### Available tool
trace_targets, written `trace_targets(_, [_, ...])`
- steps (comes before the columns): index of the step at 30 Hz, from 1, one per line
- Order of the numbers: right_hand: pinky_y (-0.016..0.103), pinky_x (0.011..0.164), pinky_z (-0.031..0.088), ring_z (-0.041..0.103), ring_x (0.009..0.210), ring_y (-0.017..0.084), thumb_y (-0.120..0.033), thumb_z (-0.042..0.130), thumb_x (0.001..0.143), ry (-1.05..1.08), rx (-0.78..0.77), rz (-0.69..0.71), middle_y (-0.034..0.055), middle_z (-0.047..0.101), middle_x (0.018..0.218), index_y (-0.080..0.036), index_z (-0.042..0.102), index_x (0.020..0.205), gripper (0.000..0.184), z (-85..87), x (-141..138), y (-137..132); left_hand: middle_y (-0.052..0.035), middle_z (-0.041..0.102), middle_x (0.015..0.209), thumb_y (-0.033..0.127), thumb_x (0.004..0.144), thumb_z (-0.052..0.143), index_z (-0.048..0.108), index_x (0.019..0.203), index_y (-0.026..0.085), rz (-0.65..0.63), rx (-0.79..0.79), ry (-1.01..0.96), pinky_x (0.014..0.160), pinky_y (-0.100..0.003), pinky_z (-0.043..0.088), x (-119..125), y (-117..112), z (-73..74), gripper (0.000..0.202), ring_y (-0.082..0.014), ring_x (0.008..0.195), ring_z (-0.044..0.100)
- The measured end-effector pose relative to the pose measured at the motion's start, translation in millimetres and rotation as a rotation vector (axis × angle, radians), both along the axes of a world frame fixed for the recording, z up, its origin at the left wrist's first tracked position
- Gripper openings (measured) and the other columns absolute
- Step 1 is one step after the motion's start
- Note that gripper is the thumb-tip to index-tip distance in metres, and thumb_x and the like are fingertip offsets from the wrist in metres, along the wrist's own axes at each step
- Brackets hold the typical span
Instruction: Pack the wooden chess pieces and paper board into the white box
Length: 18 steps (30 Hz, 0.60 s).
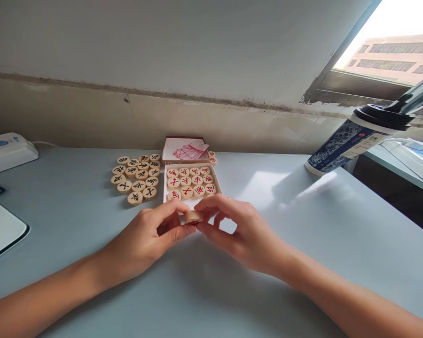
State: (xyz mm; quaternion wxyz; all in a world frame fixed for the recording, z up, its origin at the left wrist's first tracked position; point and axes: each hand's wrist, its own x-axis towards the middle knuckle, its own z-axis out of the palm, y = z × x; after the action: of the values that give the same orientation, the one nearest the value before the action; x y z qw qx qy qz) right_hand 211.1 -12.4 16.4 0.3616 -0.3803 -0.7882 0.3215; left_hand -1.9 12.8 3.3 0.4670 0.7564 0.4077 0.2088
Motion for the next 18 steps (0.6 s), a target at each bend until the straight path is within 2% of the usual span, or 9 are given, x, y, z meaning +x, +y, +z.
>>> trace_targets(2, [0.019, 0.073, 0.051, 0.063, 0.083, 0.008, -0.01, 0.058, 0.089, -0.042, 0.109, -0.022, -0.001, 0.069, 0.097, -0.018, 0.058, 0.106, 0.019, -1.1, 0.6, -0.3, 0.005, 0.053, 0.073, 0.051, 0.095, 0.045, 0.057, 0.098, 0.025, -0.008, 0.0, -0.008, 0.057, -0.021, 0.035, -0.8, -0.3, 2.3, 0.029, -0.0113, 0.064, 0.045])
trace_targets(5, [0.02, 0.079, 0.051, 0.063, 0.087, 0.009, -0.007, 0.057, 0.09, -0.087, 0.291, -0.026, 0.0013, 0.069, 0.097, -0.016, 0.061, 0.102, 0.016, -3.1, 1.1, -0.4, 0.0047, 0.043, 0.064, 0.053, 0.097, 0.036, 0.052, 0.078, 0.02, -0.033, 0.011, -0.007, 0.055, -0.022, 0.031, -1.9, 0.0, 4.1, 0.041, -0.0109, 0.059, 0.039])
trace_targets(8, [0.023, 0.079, 0.052, 0.063, 0.088, 0.012, -0.003, 0.055, 0.088, -0.118, 0.39, 0.005, 0.0057, 0.066, 0.095, -0.014, 0.063, 0.1, 0.018, -5.3, 1.2, 0.2, 0.0047, 0.038, 0.064, 0.054, 0.096, 0.039, 0.048, 0.071, 0.019, -0.055, -0.017, 0.026, 0.053, -0.022, 0.028, -1.9, 0.1, 4.9, 0.044, -0.0103, 0.058, 0.035])
trace_targets(13, [0.025, 0.084, 0.053, 0.062, 0.095, 0.013, 0.0, 0.054, 0.086, -0.103, 0.371, 0.061, 0.0089, 0.063, 0.101, -0.013, 0.062, 0.101, 0.021, -6.1, 2.4, 1.5, 0.0041, 0.047, 0.073, 0.051, 0.094, 0.047, 0.058, 0.093, 0.023, -0.074, -0.099, -0.001, 0.055, -0.021, 0.032, -2.9, -0.8, 4.3, 0.03, -0.0111, 0.065, 0.041])
trace_targets(18, [0.024, 0.09, 0.052, 0.062, 0.103, 0.012, -0.008, 0.059, 0.089, -0.086, 0.253, 0.069, 0.0079, 0.06, 0.114, -0.017, 0.063, 0.102, 0.017, -2.9, 3.0, 0.5, 0.0036, 0.055, 0.084, 0.048, 0.093, 0.052, 0.056, 0.104, 0.026, -0.004, -0.083, -0.046, 0.056, -0.02, 0.036, -3.0, -1.7, 0.1, 0.025, -0.0103, 0.067, 0.046])
